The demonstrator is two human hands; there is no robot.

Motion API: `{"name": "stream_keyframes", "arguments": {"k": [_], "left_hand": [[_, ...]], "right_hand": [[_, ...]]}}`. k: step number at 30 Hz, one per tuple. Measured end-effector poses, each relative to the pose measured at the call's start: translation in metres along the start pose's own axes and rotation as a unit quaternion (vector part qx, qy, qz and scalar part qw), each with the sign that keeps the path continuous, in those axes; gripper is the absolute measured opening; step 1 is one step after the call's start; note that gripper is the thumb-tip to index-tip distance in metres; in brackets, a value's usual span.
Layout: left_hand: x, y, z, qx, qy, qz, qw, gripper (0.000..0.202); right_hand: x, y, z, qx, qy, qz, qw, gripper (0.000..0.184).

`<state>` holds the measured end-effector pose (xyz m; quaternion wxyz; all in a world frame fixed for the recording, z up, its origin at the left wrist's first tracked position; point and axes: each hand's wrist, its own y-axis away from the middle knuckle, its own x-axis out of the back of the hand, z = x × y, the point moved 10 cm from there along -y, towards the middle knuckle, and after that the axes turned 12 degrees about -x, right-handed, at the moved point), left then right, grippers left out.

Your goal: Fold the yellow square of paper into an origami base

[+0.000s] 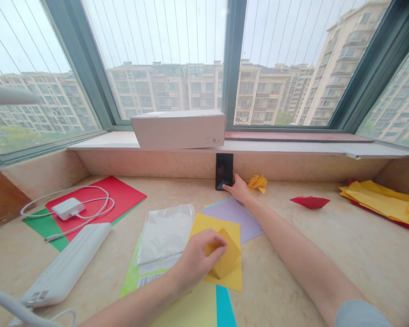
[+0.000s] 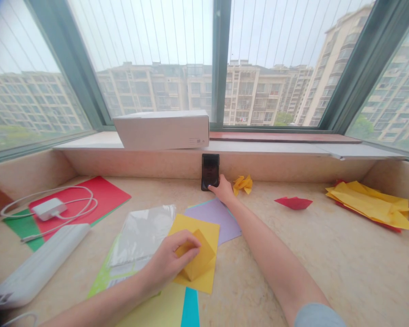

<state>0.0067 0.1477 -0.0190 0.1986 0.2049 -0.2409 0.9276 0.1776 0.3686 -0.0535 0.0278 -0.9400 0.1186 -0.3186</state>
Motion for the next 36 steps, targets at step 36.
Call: {"name": "stream_keyframes", "arguments": {"k": [36], "left_hand": [[-0.002, 0.001, -0.005, 0.012, -0.002, -0.011, 1.000, 0.007]], "right_hand": [[-0.003, -0.006, -0.002, 0.035, -0.059, -0.072, 0.995, 0.055]]}}
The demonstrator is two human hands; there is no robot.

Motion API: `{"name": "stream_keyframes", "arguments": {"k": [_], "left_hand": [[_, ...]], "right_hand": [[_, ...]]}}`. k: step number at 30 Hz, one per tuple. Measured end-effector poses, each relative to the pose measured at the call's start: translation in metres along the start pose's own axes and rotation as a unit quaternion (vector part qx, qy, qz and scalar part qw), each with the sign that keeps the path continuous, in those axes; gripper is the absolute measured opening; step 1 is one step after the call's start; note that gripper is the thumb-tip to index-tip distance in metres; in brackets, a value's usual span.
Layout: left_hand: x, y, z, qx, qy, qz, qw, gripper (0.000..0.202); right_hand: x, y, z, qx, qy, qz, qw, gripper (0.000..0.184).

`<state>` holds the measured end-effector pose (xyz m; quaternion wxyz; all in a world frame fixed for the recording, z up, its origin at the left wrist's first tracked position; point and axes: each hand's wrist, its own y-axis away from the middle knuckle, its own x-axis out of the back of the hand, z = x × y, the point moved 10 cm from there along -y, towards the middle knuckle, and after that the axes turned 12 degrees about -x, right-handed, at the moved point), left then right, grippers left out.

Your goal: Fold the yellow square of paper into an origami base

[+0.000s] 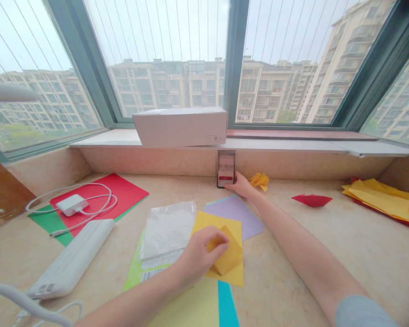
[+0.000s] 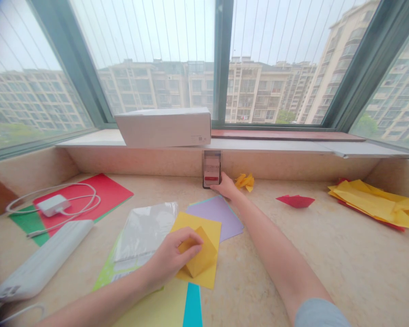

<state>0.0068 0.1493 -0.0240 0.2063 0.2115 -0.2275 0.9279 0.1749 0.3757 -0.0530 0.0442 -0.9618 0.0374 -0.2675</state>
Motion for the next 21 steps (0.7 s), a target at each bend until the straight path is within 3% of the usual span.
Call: {"name": "stream_keyframes", "arguments": {"k": [6, 13, 21], "left_hand": [[-0.0001, 0.0004, -0.0008, 0.000, 0.001, -0.002, 1.000, 0.007], [0.0003, 0.0006, -0.0004, 0.004, 0.002, 0.000, 1.000, 0.008], [0.0000, -0.0002, 0.0019, 0.008, 0.001, -0.005, 1.000, 0.007]], "right_hand": [[0.0008, 0.0044, -0.0031, 0.014, -0.008, -0.013, 1.000, 0.059], [0.0005, 0.0067, -0.0064, 0.027, -0.007, -0.026, 0.999, 0.046], [0.0006, 0.0055, -0.0051, 0.023, -0.001, -0.021, 1.000, 0.046]]}}
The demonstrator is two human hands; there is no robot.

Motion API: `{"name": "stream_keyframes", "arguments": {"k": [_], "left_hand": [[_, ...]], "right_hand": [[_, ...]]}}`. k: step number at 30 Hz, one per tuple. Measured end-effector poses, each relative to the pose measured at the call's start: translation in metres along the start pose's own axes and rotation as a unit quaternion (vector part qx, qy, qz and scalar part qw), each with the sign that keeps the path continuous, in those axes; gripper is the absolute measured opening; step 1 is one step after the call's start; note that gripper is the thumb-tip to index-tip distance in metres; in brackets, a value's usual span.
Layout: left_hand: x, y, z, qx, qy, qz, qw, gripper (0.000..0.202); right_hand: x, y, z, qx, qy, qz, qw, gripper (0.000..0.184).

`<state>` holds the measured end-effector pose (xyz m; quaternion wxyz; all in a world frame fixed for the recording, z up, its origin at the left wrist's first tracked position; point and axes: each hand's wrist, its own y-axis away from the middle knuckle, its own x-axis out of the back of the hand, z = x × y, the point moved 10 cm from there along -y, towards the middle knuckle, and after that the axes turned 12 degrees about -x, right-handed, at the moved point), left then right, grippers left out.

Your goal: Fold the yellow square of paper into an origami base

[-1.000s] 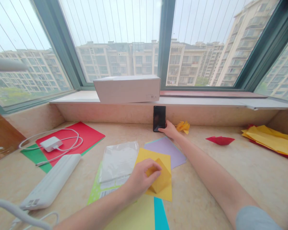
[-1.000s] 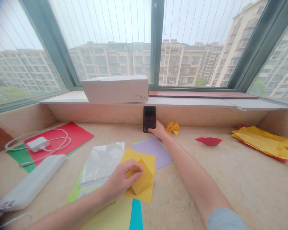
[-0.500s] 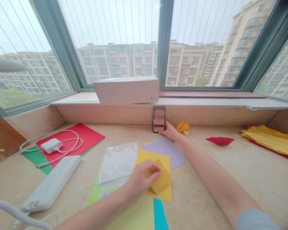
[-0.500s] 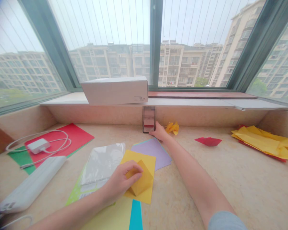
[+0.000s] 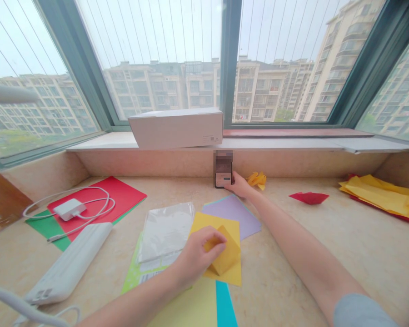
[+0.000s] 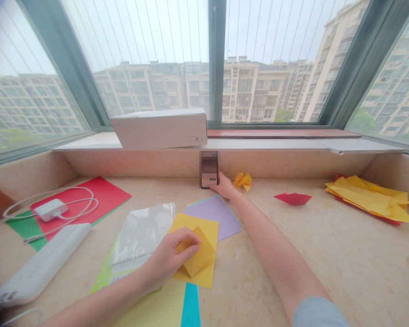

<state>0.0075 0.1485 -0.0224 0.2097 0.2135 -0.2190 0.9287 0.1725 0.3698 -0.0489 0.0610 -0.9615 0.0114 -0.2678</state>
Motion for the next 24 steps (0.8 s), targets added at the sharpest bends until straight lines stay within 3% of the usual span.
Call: {"name": "stream_keyframes", "arguments": {"k": [9, 15, 24], "left_hand": [[-0.0002, 0.0003, 0.0002, 0.004, -0.002, 0.000, 1.000, 0.007], [0.0002, 0.0002, -0.0001, -0.001, 0.004, 0.002, 1.000, 0.007], [-0.0007, 0.0007, -0.0025, -0.006, 0.012, 0.001, 1.000, 0.007]], "right_hand": [[-0.0016, -0.0019, 0.0024, 0.008, 0.000, 0.001, 1.000, 0.047], [0.0020, -0.0024, -0.0023, 0.022, 0.021, 0.018, 0.999, 0.025], [0.0049, -0.0087, 0.0045, 0.016, 0.055, 0.042, 0.997, 0.022]]}}
